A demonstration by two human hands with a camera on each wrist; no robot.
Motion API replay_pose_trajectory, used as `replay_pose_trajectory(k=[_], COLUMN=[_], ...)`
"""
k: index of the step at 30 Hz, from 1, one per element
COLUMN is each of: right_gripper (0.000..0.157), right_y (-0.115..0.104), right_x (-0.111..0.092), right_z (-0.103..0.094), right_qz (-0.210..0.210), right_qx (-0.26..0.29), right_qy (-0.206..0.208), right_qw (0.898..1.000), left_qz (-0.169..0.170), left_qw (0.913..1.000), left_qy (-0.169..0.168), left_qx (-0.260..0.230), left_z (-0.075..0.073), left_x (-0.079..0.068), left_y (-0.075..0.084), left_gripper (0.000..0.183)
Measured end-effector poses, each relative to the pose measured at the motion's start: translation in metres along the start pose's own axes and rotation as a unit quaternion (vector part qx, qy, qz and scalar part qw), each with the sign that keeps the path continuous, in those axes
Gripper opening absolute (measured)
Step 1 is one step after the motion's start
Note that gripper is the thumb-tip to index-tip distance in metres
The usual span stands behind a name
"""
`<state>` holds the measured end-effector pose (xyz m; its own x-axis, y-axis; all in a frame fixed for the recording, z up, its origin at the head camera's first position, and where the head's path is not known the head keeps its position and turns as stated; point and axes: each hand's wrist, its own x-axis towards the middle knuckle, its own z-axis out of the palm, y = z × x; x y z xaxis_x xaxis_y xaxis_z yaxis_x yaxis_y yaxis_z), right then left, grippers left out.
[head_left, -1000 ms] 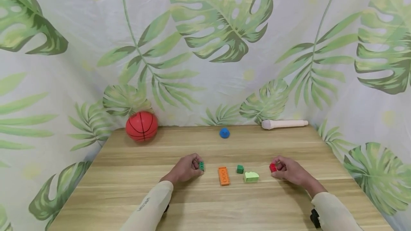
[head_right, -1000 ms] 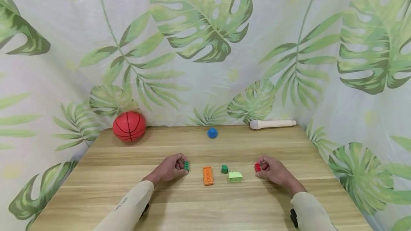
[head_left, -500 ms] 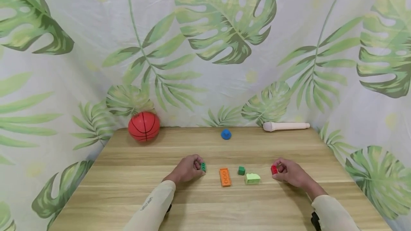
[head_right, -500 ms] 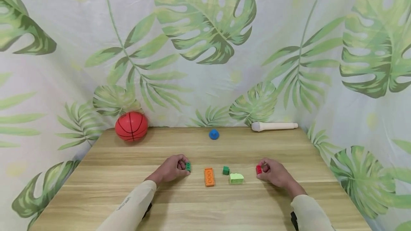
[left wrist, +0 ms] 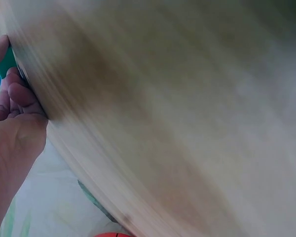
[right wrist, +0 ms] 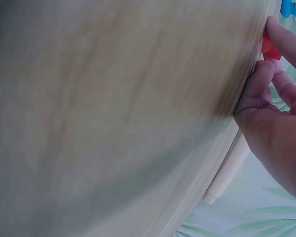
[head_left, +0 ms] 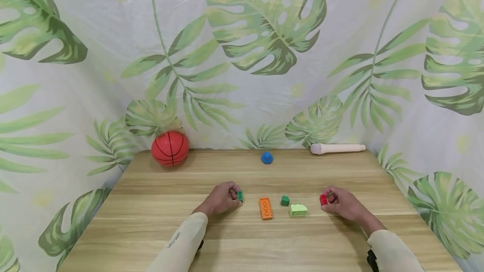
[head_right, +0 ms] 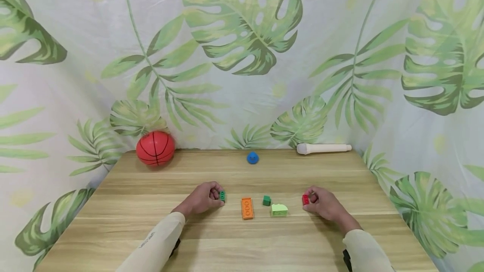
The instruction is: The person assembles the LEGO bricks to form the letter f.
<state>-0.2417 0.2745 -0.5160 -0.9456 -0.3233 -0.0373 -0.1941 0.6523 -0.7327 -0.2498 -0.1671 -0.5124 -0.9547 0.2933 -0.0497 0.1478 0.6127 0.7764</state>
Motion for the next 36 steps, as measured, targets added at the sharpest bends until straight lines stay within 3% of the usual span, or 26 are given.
replay_pose_trajectory(k=[14, 19, 21, 26, 31, 36], right_gripper=[0.031, 0.029, 0.027, 0.023, 0.019, 0.017], right_y=[0.001, -0.005, -0.013, -0.044, -0.083, -0.114], right_x=[0.002, 0.005, 0.007, 0.022, 0.043, 0.064], right_z=[0.001, 0.004, 0.007, 0.023, 0.049, 0.082], right_qz=[-0.007, 0.008, 0.013, -0.023, -0.042, -0.094], right_qx=[-0.001, 0.001, -0.005, -0.006, 0.013, 0.02], right_qy=[0.007, 0.02, 0.029, 0.042, 0.053, 0.044], right_qw=[1.0, 1.0, 0.999, 0.999, 0.998, 0.994], left_qz=[0.01, 0.006, 0.004, 0.009, 0.016, 0.018], left_qw=[0.9999, 1.0, 1.0, 0.9999, 0.9998, 0.9998], left_qy=[0.001, -0.002, -0.002, -0.001, -0.003, 0.001], left_qx=[0.004, -0.001, -0.005, -0.012, -0.014, -0.012], left_z=[-0.002, -0.001, 0.0, -0.001, 0.0, 0.002], left_x=[0.001, -0.001, -0.001, -0.002, -0.002, -0.001], left_y=[0.0, -0.002, -0.002, -0.003, -0.004, -0.004], left_gripper=[0.033, 0.034, 0.034, 0.033, 0.032, 0.032])
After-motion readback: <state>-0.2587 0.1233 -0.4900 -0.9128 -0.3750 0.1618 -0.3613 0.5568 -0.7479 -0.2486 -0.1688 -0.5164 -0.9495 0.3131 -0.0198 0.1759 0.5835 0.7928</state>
